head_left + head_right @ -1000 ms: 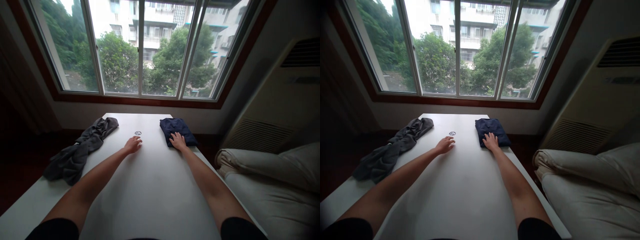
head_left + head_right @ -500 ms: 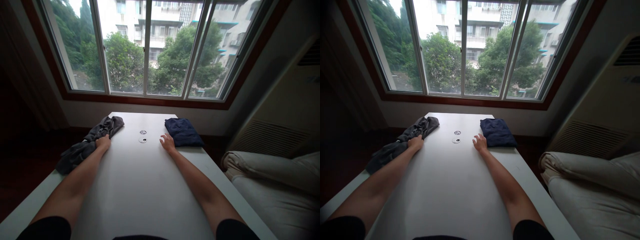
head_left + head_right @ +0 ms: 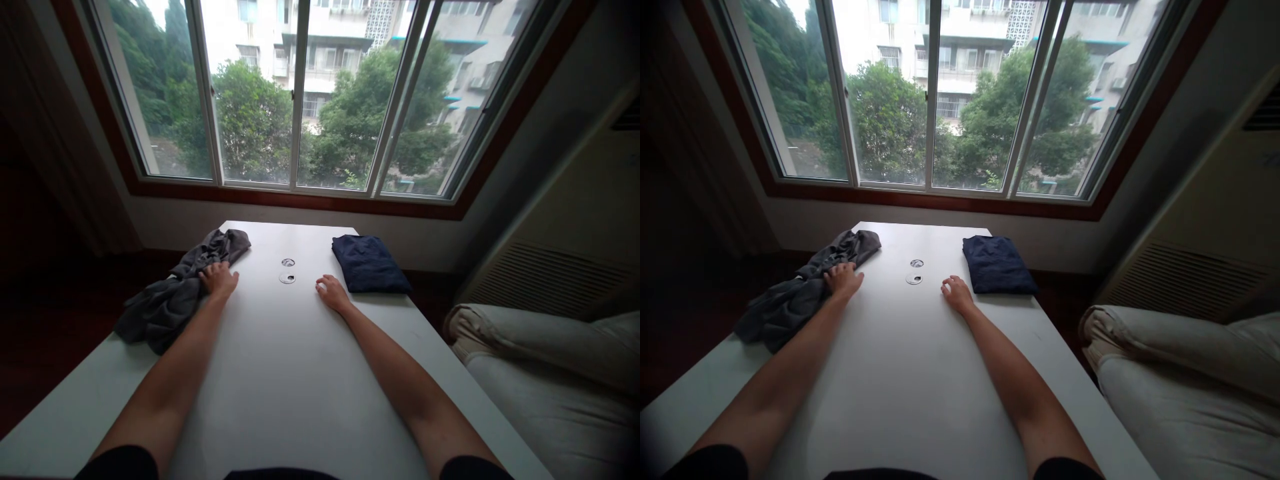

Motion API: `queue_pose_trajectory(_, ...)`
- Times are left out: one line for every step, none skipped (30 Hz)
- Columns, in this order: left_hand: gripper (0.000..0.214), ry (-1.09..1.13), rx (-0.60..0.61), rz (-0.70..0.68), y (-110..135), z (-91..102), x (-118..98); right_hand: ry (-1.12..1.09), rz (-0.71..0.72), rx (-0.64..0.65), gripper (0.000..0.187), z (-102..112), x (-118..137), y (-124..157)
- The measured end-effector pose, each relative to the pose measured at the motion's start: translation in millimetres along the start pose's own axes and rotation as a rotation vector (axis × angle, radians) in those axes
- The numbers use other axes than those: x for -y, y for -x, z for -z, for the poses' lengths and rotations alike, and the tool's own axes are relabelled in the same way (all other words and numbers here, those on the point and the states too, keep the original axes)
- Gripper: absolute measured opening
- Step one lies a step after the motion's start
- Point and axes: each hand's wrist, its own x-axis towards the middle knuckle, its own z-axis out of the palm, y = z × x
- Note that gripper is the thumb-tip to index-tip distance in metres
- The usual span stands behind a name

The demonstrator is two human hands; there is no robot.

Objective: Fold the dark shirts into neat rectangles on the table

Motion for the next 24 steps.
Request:
queue_pose_trajectory(0.054, -0.001, -0.028, 0.088, -2, -0.9, 15, 0.011, 0.01, 0.009, 0.027, 0, 2, 0)
queue_pose_trajectory(0.056, 0.0, -0.037, 0.149, -5, -2.5, 29, 0.024, 0.018, 0.015, 0.026, 1, 4, 1)
queue_pose_trajectory(0.055, -0.001, -0.031, 0.187, -6, -4.6, 41, 0.037, 0.024, 0.018, 0.027, 1, 7, 1)
queue_pose_trajectory(0.05, -0.004, -0.008, 0.195, -8, -6.8, 50, 0.049, 0.031, 0.021, 0.028, 1, 9, 1)
queue_pose_trajectory(0.044, -0.013, 0.025, 0.183, -9, -8.6, 56, 0.059, 0.037, 0.025, 0.029, 1, 11, 1)
queue_pose_trajectory(0.037, -0.023, 0.055, 0.169, -9, -9.7, 58, 0.065, 0.04, 0.028, 0.03, 2, 12, 2)
queue_pose_trajectory(0.033, -0.032, 0.076, 0.157, -8, -9.8, 58, 0.067, 0.041, 0.03, 0.03, 2, 12, 2)
queue_pose_trajectory(0.03, -0.039, 0.094, 0.143, -7, -8.6, 56, 0.065, 0.043, 0.032, 0.029, 3, 12, 2)
queue_pose_trajectory(0.029, -0.042, 0.115, 0.123, -5, -6.4, 51, 0.062, 0.047, 0.034, 0.029, 3, 12, 2)
queue_pose_trajectory(0.028, -0.041, 0.14, 0.095, -3, -3.3, 44, 0.059, 0.051, 0.036, 0.029, 3, 12, 2)
queue_pose_trajectory(0.027, -0.035, 0.168, 0.061, 0, 0.3, 36, 0.056, 0.054, 0.036, 0.029, 3, 11, 2)
queue_pose_trajectory(0.026, -0.025, 0.197, 0.022, 4, 3.8, 26, 0.055, 0.058, 0.036, 0.029, 3, 11, 2)
queue_pose_trajectory(0.026, -0.012, 0.226, -0.021, 9, 7.0, 15, 0.053, 0.061, 0.035, 0.029, 3, 10, 2)
queue_pose_trajectory(0.025, 0.003, 0.254, -0.063, 14, 9.5, 3, 0.051, 0.061, 0.033, 0.029, 2, 10, 2)
queue_pose_trajectory(0.025, 0.019, 0.276, -0.108, 21, 11.2, -11, 0.048, 0.061, 0.031, 0.029, 2, 9, 1)
queue_pose_trajectory(0.025, 0.033, 0.293, -0.151, 28, 12.1, -25, 0.041, 0.061, 0.027, 0.028, 1, 8, 0)
queue_pose_trajectory(0.026, 0.048, 0.309, -0.199, 38, 12.5, -41, 0.03, 0.062, 0.022, 0.027, 0, 7, 0)
queue_pose_trajectory(0.026, 0.064, 0.325, -0.25, 49, 12.7, -57, 0.014, 0.063, 0.014, 0.025, 0, 6, -1)
queue_pose_trajectory(0.027, 0.086, 0.347, -0.32, 61, 13.2, -73, -0.006, 0.066, 0.003, 0.024, -1, 6, -2)
queue_pose_trajectory(0.028, 0.11, 0.379, -0.394, 75, 14.6, -88, -0.03, 0.071, -0.012, 0.023, 0, 5, -3)
queue_pose_trajectory(0.027, 0.135, 0.404, -0.46, 90, 17.5, -103, -0.058, 0.078, -0.033, 0.022, 0, 4, -3)
queue_pose_trajectory(0.027, 0.169, 0.43, -0.539, 105, 22.2, -115, -0.087, 0.087, -0.058, 0.022, 1, 4, -4)
queue_pose_trajectory(0.026, 0.208, 0.458, -0.623, 120, 29.0, -126, -0.117, 0.097, -0.086, 0.022, 2, 4, -4)
queue_pose_trajectory(0.024, 0.258, 0.503, -0.721, 134, 37.8, -135, -0.146, 0.108, -0.115, 0.022, 4, 5, -4)
